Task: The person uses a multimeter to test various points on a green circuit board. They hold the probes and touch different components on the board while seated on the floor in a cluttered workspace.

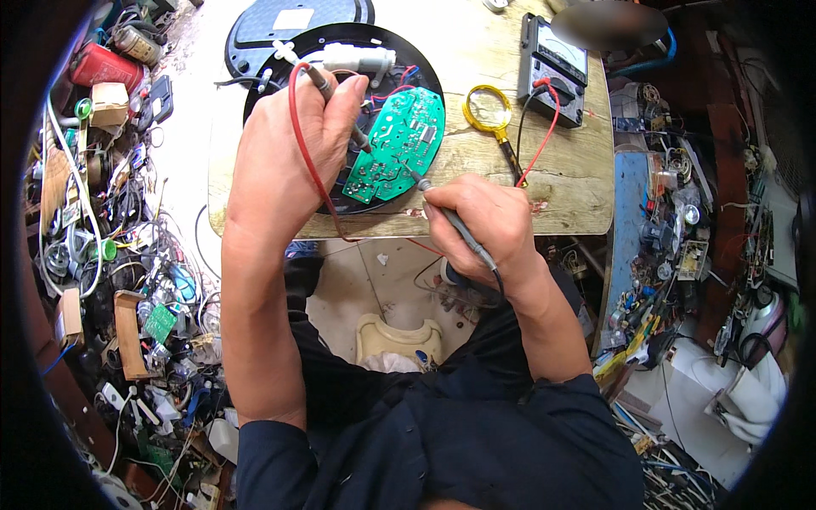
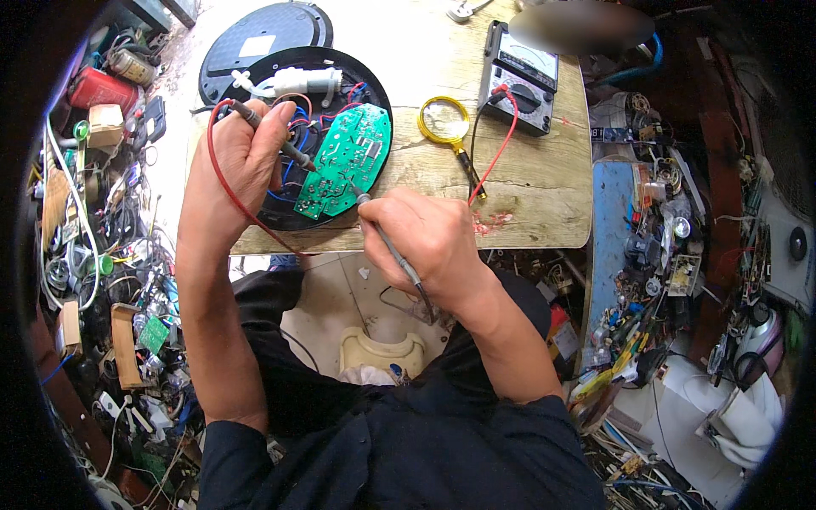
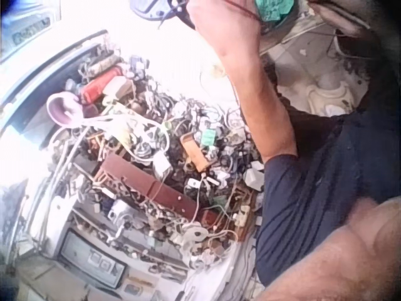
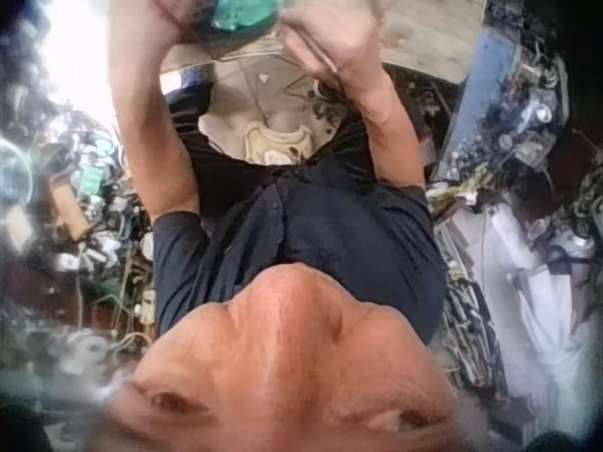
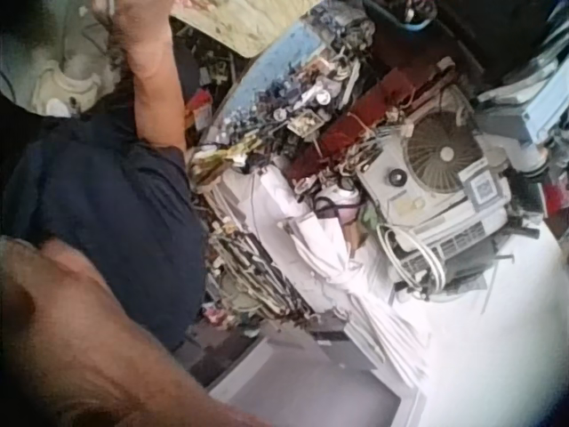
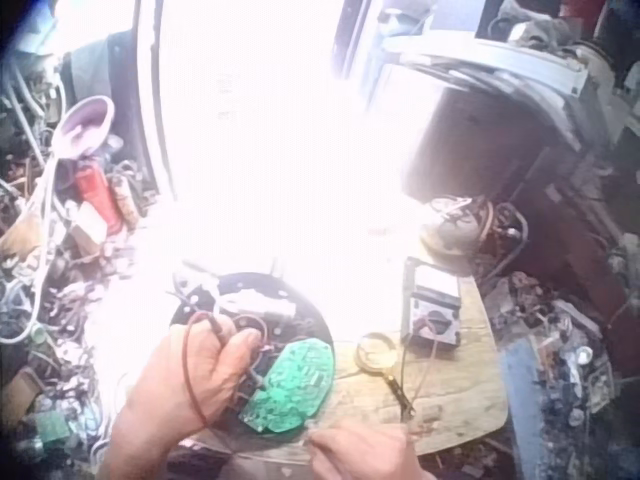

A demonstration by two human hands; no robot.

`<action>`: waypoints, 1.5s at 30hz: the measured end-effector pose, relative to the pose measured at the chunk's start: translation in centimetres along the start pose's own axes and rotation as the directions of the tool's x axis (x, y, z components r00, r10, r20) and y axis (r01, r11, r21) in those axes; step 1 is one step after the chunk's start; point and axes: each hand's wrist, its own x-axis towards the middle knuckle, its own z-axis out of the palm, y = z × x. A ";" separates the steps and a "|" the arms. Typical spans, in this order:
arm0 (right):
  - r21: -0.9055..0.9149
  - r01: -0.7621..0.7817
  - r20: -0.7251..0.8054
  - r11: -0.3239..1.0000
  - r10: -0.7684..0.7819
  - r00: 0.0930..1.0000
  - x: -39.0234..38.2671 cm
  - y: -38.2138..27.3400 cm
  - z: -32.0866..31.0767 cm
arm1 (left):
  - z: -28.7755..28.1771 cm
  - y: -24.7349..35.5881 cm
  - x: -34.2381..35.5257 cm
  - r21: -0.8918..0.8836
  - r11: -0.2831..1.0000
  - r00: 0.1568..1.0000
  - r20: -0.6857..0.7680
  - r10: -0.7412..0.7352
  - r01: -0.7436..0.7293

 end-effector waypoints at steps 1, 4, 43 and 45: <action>0.006 -0.005 -0.004 1.000 0.005 1.000 -0.1 0.0 0.0 | 0.0 0.1 0.0 0.007 1.000 1.000 0.010 -0.023 0.023; 0.012 -0.021 0.003 1.000 0.021 1.000 0.0 -0.2 0.1 | -0.2 0.1 0.1 0.050 0.998 0.999 0.027 0.027 -0.028; -0.021 0.101 -0.043 0.995 -0.101 0.994 0.1 -0.5 0.2 | -0.4 0.4 -0.2 0.020 1.000 1.000 -0.007 -0.008 0.008; -0.010 0.096 -0.015 0.995 -0.096 0.995 0.2 -0.7 0.0 | -0.4 0.5 -0.2 0.027 0.999 1.000 -0.011 -0.018 0.018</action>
